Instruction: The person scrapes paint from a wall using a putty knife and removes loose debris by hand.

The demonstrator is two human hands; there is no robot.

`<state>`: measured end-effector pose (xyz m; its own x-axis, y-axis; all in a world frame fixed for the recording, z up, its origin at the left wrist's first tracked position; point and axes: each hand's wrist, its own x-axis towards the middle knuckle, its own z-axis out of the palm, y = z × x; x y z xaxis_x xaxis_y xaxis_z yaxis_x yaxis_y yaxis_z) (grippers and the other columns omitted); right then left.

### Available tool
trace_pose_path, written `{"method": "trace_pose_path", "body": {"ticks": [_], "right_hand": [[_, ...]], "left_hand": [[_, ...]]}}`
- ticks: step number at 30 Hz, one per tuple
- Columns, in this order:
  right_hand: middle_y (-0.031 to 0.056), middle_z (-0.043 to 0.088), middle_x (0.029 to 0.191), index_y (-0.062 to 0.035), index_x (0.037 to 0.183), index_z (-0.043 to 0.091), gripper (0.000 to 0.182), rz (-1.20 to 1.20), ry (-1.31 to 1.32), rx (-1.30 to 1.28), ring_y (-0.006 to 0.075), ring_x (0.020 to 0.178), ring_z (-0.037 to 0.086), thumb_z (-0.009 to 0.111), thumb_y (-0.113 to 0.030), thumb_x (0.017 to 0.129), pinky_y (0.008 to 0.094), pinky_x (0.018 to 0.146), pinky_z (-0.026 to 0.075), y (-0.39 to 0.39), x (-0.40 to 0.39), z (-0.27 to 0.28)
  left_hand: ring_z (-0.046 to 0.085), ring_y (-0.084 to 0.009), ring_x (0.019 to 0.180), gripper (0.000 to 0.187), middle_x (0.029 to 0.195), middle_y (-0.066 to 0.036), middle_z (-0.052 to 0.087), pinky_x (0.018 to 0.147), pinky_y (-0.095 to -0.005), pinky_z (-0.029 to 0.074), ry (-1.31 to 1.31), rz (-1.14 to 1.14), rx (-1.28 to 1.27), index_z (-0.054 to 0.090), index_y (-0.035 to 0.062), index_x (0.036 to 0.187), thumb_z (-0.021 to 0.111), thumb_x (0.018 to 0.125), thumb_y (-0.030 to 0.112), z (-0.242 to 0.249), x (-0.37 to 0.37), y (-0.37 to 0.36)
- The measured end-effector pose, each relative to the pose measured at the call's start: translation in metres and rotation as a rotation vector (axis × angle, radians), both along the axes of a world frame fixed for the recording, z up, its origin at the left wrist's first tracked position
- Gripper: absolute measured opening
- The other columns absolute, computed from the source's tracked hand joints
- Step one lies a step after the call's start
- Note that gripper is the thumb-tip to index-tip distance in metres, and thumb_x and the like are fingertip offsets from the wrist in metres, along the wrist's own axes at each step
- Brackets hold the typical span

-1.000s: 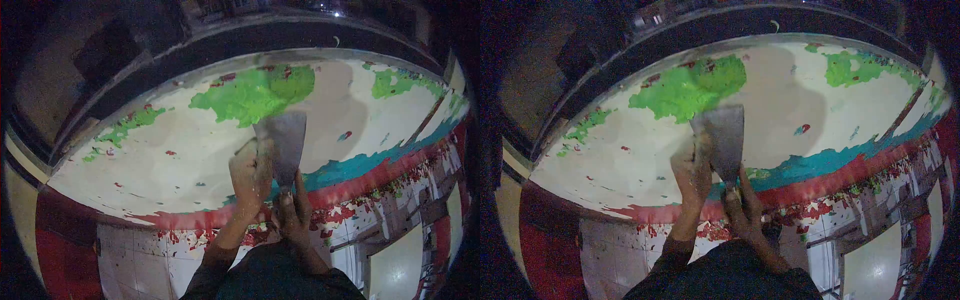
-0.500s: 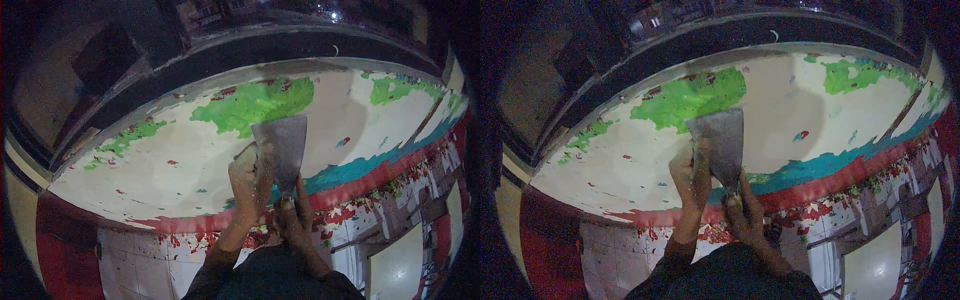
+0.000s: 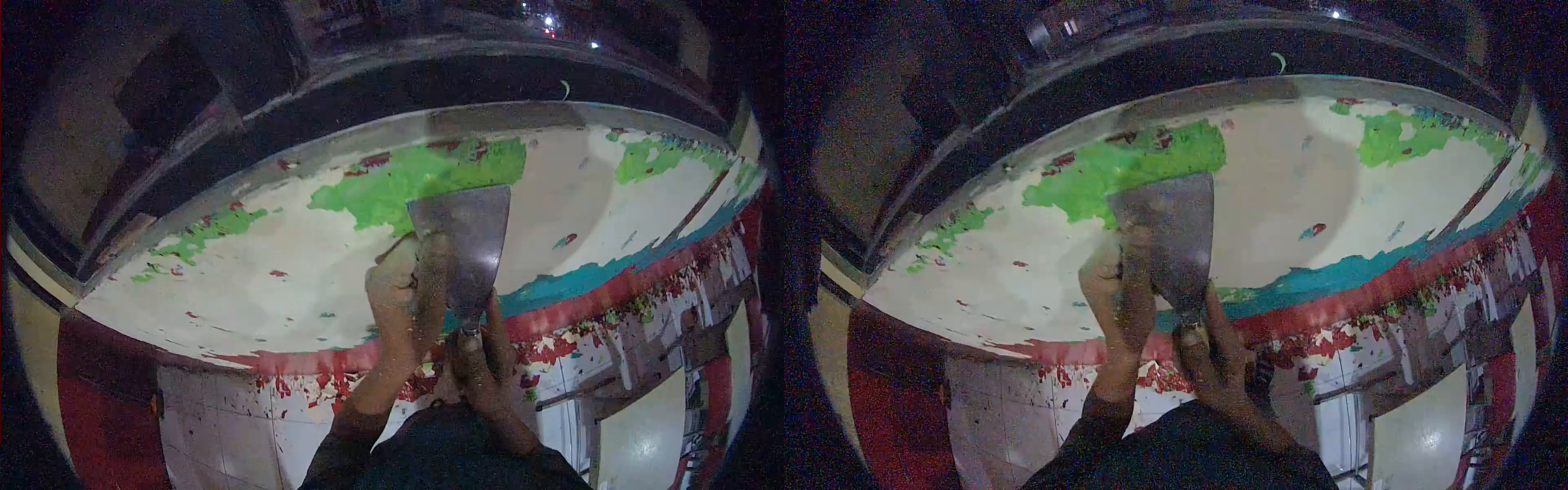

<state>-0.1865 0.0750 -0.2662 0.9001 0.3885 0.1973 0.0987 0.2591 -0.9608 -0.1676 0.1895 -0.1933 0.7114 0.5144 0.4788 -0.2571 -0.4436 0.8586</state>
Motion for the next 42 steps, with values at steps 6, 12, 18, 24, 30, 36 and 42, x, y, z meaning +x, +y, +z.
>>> {"method": "trace_pose_path", "body": {"ticks": [6, 12, 18, 24, 30, 36, 42], "right_hand": [[0.0035, 0.051, 0.073, -0.0007, 0.136, 0.015, 0.057, 0.001, -0.017, 0.03, 0.0077, 0.055, 0.043, 0.04, -0.023, 0.09, 0.0234, 0.048, 0.038, 0.005, 0.0, 0.004], [0.0027, 0.049, 0.071, -0.0008, 0.136, 0.014, 0.056, 0.027, -0.043, 0.002, 0.0069, 0.054, 0.041, 0.04, -0.021, 0.09, 0.0223, 0.047, 0.036, 0.002, 0.004, 0.01], [0.0023, 0.049, 0.069, -0.0005, 0.136, 0.014, 0.056, -0.011, -0.017, -0.066, 0.0067, 0.054, 0.041, 0.039, -0.02, 0.09, 0.0223, 0.047, 0.037, -0.004, -0.005, 0.015], [0.0022, 0.05, 0.068, -0.0009, 0.136, 0.016, 0.055, -0.019, -0.028, -0.068, 0.0073, 0.054, 0.043, 0.039, -0.02, 0.09, 0.0222, 0.048, 0.037, -0.006, -0.008, 0.009], [0.003, 0.051, 0.071, -0.0016, 0.136, 0.016, 0.057, -0.045, -0.008, -0.007, 0.0073, 0.055, 0.043, 0.043, -0.02, 0.089, 0.0216, 0.049, 0.037, -0.002, -0.01, 0.005], [0.0015, 0.049, 0.07, -0.0002, 0.136, 0.016, 0.056, -0.058, -0.106, -0.012, 0.0066, 0.056, 0.042, 0.042, -0.017, 0.089, 0.0212, 0.049, 0.037, 0.003, -0.002, 0.001], [0.0025, 0.049, 0.074, 0.0008, 0.135, 0.017, 0.055, 0.013, 0.024, 0.018, 0.0066, 0.056, 0.042, 0.042, -0.017, 0.09, 0.0237, 0.049, 0.038, 0.0, -0.006, 0.01]], "left_hand": [[0.038, -0.009, 0.047, 0.032, 0.052, -0.001, 0.045, 0.041, -0.0258, 0.03, -0.001, 0.036, 0.069, 0.05, 0.0029, 0.064, 0.053, 0.086, 0.025, -0.002, 0.002, 0.004], [0.039, -0.0066, 0.045, 0.038, 0.052, 0.002, 0.044, 0.038, -0.0233, 0.03, -0.125, 0.046, 0.031, 0.049, 0.0038, 0.062, 0.053, 0.086, 0.032, -0.006, 0.008, 0.002], [0.04, -0.0049, 0.046, 0.036, 0.051, 0.003, 0.045, 0.039, -0.0223, 0.032, -0.129, 0.026, 0.112, 0.05, 0.0038, 0.061, 0.052, 0.087, 0.03, -0.001, 0.007, 0.002], [0.038, -0.0066, 0.046, 0.035, 0.051, 0.002, 0.043, 0.041, -0.0232, 0.031, -0.009, -0.016, -0.054, 0.05, 0.0039, 0.064, 0.052, 0.087, 0.031, -0.003, 0.0, 0.001], [0.037, -0.005, 0.045, 0.041, 0.051, 0.003, 0.042, 0.04, -0.0216, 0.029, -0.026, -0.025, -0.058, 0.046, 0.0064, 0.059, 0.05, 0.087, 0.035, -0.004, 0.001, -0.001], [0.036, -0.0058, 0.045, 0.041, 0.05, 0.004, 0.04, 0.039, -0.0235, 0.029, -0.109, -0.011, 0.011, 0.047, 0.0061, 0.057, 0.051, 0.087, 0.035, -0.003, 0.007, 0.001], [0.037, -0.0062, 0.044, 0.043, 0.047, 0.003, 0.039, 0.039, -0.0241, 0.029, -0.101, 0.017, 0.019, 0.045, 0.0054, 0.056, 0.051, 0.087, 0.036, 0.002, 0.005, -0.001]]}}
